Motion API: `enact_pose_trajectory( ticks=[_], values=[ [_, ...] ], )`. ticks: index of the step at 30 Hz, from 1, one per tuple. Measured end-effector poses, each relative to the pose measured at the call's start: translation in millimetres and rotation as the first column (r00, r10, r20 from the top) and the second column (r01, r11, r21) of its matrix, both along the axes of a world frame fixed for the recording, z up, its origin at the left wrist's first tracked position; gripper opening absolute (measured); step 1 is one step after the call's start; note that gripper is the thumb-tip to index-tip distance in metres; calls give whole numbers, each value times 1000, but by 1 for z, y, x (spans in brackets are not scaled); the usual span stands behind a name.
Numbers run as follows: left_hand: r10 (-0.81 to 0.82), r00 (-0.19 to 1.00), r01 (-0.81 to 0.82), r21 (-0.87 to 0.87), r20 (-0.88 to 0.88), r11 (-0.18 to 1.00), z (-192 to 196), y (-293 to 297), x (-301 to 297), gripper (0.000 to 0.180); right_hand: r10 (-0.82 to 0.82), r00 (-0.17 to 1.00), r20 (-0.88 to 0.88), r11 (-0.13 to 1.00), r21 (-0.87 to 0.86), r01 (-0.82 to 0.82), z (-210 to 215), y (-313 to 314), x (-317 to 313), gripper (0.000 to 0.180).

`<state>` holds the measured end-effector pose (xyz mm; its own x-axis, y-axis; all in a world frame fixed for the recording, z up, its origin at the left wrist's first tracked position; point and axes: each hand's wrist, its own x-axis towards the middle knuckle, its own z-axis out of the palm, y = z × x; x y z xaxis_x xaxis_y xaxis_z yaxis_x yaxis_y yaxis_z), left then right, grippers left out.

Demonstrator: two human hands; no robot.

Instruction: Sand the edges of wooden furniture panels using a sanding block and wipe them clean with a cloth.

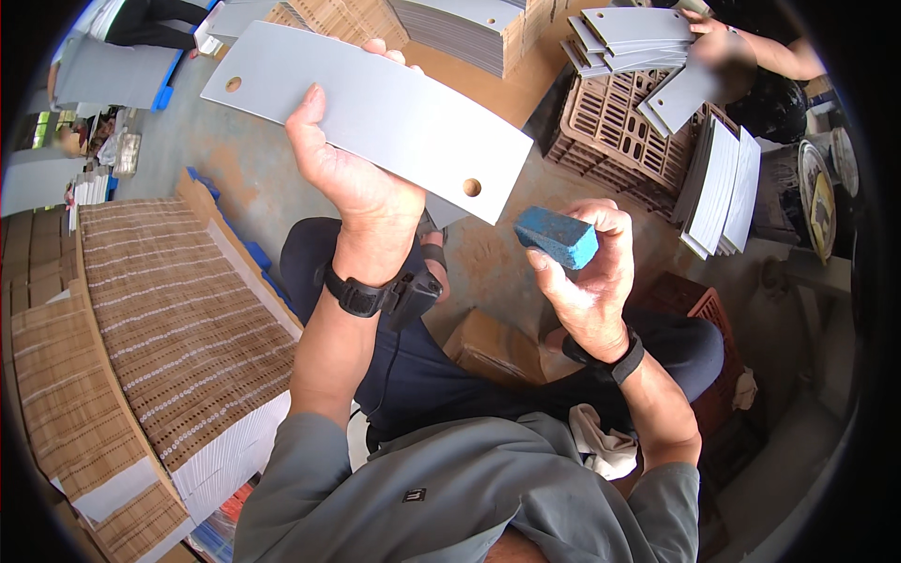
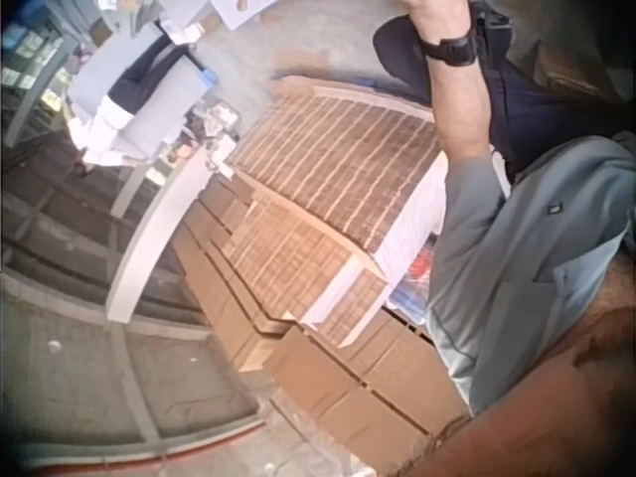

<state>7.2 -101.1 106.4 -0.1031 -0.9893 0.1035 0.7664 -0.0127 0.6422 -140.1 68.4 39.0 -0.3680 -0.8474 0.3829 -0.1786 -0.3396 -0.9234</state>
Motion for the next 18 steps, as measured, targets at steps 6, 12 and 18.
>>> enact_pose_trajectory(
  ticks=[6,12,18],
  values=[
    [32,999,-32,6,15,999,-3,0,-2,47,-4,999,40,1000,22,3,-1,-2,3,51],
    [81,996,-82,5,47,997,-4,-1,-2,52,13,1000,21,1000,-13,-13,1,-6,6,50],
    [53,999,-54,24,7,998,-5,2,-4,47,13,999,-29,1000,-6,-13,-1,-9,3,49]
  ],
)
